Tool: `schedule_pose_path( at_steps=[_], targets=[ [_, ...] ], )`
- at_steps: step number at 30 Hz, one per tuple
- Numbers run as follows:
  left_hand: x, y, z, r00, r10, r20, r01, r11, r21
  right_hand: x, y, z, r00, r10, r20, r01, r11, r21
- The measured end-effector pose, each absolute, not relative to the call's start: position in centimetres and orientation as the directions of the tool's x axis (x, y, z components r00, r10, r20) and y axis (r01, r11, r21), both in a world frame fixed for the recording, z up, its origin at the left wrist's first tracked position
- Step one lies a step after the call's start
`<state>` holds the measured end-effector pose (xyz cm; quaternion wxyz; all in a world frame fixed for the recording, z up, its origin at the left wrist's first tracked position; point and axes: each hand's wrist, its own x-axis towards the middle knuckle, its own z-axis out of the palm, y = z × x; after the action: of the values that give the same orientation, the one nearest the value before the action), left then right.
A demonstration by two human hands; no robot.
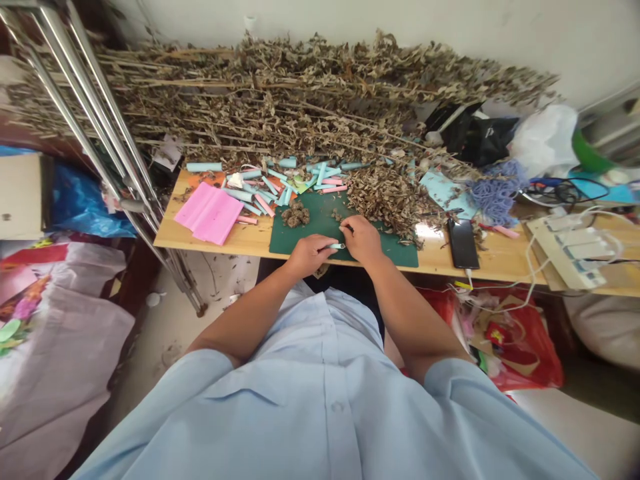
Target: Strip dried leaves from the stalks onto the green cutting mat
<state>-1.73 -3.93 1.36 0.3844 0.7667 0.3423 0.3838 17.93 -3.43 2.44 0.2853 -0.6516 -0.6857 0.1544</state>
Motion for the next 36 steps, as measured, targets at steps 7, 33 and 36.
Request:
schedule_pose_path(
  at_steps=[7,33,36],
  targets=[
    [-1.8,-3.9,1.3,0.483,0.818,0.313,0.241,-0.468,0.850,18.1,-6.0,4.4,0.202,0.979,-0.015,0.310,-0.078,-0.948],
    [-1.7,-3.9,1.3,0.520,0.797,0.308,0.260,-0.491,0.831,17.0,-10.2,7.4,-0.016,0.942,0.336,0.622,0.272,-0.734],
    [-1.6,-3.9,1.1,0.517,0.796,0.316,0.265,-0.500,0.825,17.0,-10.2,7.6,-0.038,0.938,0.344,0.645,0.286,-0.709]
  ],
)
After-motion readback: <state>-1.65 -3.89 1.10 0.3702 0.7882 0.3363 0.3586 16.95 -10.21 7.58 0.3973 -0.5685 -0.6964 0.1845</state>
